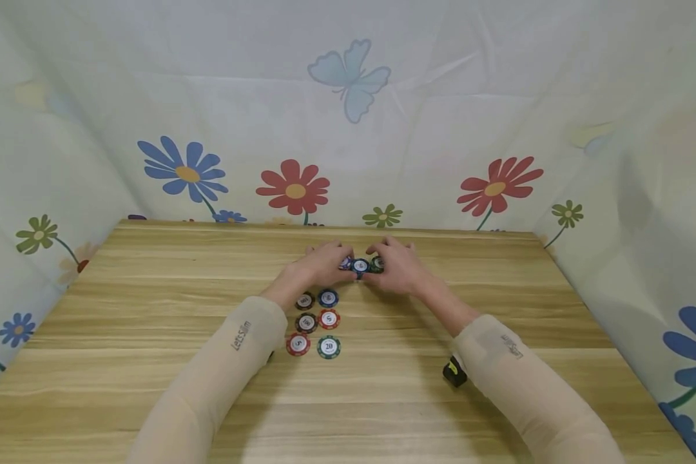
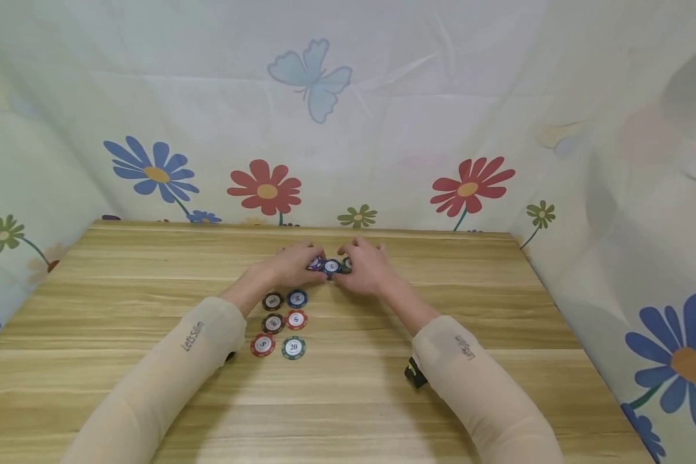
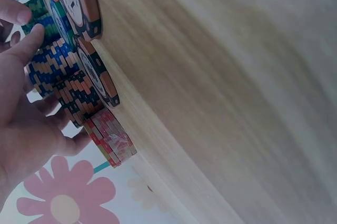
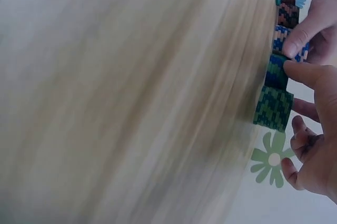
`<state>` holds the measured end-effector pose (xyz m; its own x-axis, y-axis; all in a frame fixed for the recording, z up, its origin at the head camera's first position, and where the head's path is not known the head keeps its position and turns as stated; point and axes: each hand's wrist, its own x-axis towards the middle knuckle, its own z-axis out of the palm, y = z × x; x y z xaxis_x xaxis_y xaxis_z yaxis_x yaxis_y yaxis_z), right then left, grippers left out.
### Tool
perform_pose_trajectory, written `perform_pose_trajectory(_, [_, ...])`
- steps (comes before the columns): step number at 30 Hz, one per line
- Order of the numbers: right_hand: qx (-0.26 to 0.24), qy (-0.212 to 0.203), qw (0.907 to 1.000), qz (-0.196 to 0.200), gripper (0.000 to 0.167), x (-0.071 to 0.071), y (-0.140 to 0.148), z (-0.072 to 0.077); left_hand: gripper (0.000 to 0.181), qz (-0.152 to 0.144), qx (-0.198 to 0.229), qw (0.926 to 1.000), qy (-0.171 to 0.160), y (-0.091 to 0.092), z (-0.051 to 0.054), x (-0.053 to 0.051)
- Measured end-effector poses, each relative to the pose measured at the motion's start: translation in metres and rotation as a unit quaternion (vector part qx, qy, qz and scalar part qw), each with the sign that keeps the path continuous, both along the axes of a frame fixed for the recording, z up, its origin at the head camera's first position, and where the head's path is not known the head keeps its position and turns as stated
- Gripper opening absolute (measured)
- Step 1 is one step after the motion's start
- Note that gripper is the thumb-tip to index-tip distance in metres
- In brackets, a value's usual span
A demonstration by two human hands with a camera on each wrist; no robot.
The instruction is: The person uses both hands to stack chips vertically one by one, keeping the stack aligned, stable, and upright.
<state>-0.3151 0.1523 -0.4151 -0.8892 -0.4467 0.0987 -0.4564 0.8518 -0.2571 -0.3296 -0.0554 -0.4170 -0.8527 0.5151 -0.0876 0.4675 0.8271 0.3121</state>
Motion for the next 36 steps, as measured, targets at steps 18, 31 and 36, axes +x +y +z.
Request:
perform_pose_trajectory(18, [-0.082, -0.015, 0.9960, 0.033, 0.036, 0.001, 0.026, -0.001, 0.061, -0.026, 0.043, 0.9976, 0.047, -0.014, 0.016, 0.018])
perform_pose_trajectory(31, [-0.084, -0.005, 0.9959, 0.035, 0.041, 0.002, 0.029, -0.002, 0.038, -0.129, 0.000, 0.9891, 0.071, -0.013, 0.034, 0.068])
perform_pose_trajectory(36, [-0.090, -0.009, 0.9956, 0.026, 0.042, 0.002, 0.030, -0.003, 0.017, -0.162, -0.022, 0.9863, 0.022, -0.016, 0.035, 0.082])
